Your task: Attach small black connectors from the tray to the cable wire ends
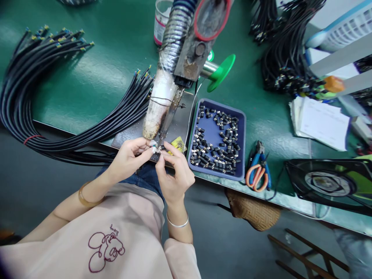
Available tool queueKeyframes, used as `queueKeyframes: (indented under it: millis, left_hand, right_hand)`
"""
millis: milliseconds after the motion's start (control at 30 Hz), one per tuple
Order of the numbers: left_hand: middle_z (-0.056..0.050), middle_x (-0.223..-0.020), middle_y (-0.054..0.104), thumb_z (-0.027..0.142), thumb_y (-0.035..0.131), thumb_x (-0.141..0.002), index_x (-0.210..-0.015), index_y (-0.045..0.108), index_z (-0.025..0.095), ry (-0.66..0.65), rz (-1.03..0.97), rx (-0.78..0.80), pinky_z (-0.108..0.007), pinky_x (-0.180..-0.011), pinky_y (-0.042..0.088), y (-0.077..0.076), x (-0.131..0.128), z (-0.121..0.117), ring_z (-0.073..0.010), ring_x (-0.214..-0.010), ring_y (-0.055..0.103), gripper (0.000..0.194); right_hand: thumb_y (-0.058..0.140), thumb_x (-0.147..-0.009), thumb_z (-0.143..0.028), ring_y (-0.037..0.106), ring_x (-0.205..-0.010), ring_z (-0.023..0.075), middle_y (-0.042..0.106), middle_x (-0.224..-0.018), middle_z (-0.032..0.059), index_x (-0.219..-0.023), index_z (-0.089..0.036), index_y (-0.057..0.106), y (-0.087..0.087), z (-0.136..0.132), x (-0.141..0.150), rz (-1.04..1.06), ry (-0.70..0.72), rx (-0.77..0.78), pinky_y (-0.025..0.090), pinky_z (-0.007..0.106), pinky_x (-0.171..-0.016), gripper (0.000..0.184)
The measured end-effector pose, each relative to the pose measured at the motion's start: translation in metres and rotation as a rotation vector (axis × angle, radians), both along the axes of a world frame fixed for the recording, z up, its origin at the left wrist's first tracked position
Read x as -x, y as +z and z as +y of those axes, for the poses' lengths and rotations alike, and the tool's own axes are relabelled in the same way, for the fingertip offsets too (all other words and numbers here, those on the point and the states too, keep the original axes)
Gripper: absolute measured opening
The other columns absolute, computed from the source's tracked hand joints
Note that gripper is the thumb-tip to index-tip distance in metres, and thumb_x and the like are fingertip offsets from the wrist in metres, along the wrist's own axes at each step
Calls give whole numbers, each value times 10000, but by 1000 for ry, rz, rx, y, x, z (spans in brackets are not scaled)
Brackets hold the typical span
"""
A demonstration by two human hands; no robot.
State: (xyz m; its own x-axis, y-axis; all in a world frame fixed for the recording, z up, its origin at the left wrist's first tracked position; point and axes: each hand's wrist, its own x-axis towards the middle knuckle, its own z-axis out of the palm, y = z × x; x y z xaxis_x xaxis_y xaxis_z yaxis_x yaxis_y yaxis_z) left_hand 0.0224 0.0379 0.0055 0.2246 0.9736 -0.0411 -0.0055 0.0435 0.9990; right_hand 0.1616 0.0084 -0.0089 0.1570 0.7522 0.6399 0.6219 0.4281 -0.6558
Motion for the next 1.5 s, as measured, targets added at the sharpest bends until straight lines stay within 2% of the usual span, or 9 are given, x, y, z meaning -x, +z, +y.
queueKeyframes:
  millis: [267, 533, 833, 1033, 1200, 1333, 1500]
  left_hand:
    - [14, -672, 570, 264, 609, -876, -787, 614, 146, 14, -8, -24, -190, -590, 432, 3, -1, -1, -93, -612, 498, 148]
    - [23, -632, 524, 281, 575, -877, -750, 571, 162, 32, 99, -90, -196, -563, 405, 7, 0, -1, -92, -578, 456, 174]
    - [30, -629, 494, 279, 560, -887, -752, 554, 164, 33, 80, -90, -199, -544, 371, 8, -1, -3, -86, -570, 422, 178]
    - [34, -631, 465, 267, 552, -878, -734, 545, 164, -25, 51, -20, -206, -549, 367, 7, 0, -5, -86, -573, 413, 177]
    - [37, -628, 463, 273, 566, -866, -727, 548, 160, -29, 37, -22, -204, -554, 367, 7, 1, -6, -79, -572, 410, 180]
    - [50, -593, 472, 250, 634, -797, -719, 566, 155, -24, -10, 36, -191, -535, 368, 9, 5, -6, -65, -536, 415, 140]
    - [23, -589, 582, 222, 661, -787, -744, 608, 141, -97, -147, 136, -189, -511, 410, 11, 11, -4, -60, -489, 447, 106]
  right_hand:
    - [703, -859, -118, 770, -892, 176, 790, -977, 28, -847, -222, 656, 5, 2, 5, -14, -12, -47, 638, 314, -770, 115]
    - [740, -845, -124, 745, -853, 163, 771, -961, 13, -864, -231, 694, 5, 1, 6, -17, -61, -53, 627, 311, -749, 118]
    - [705, -854, -101, 748, -886, 166, 762, -1026, 34, -889, -224, 658, 3, -3, 5, 28, -5, -42, 655, 310, -732, 136]
    - [711, -837, -85, 750, -843, 152, 766, -970, 24, -872, -224, 650, 4, -4, 0, -49, 20, -87, 652, 274, -707, 156]
    - [724, -842, -85, 749, -846, 156, 763, -938, 16, -879, -222, 659, 1, -4, -3, -15, 30, -79, 642, 288, -733, 156]
    - [730, -848, -73, 738, -818, 145, 748, -887, -7, -884, -222, 662, -1, -3, -4, 35, 20, -65, 623, 272, -710, 168]
    - [756, -832, -62, 719, -779, 131, 751, -859, -9, -886, -221, 676, 3, -3, -9, -142, 24, -116, 592, 259, -729, 186]
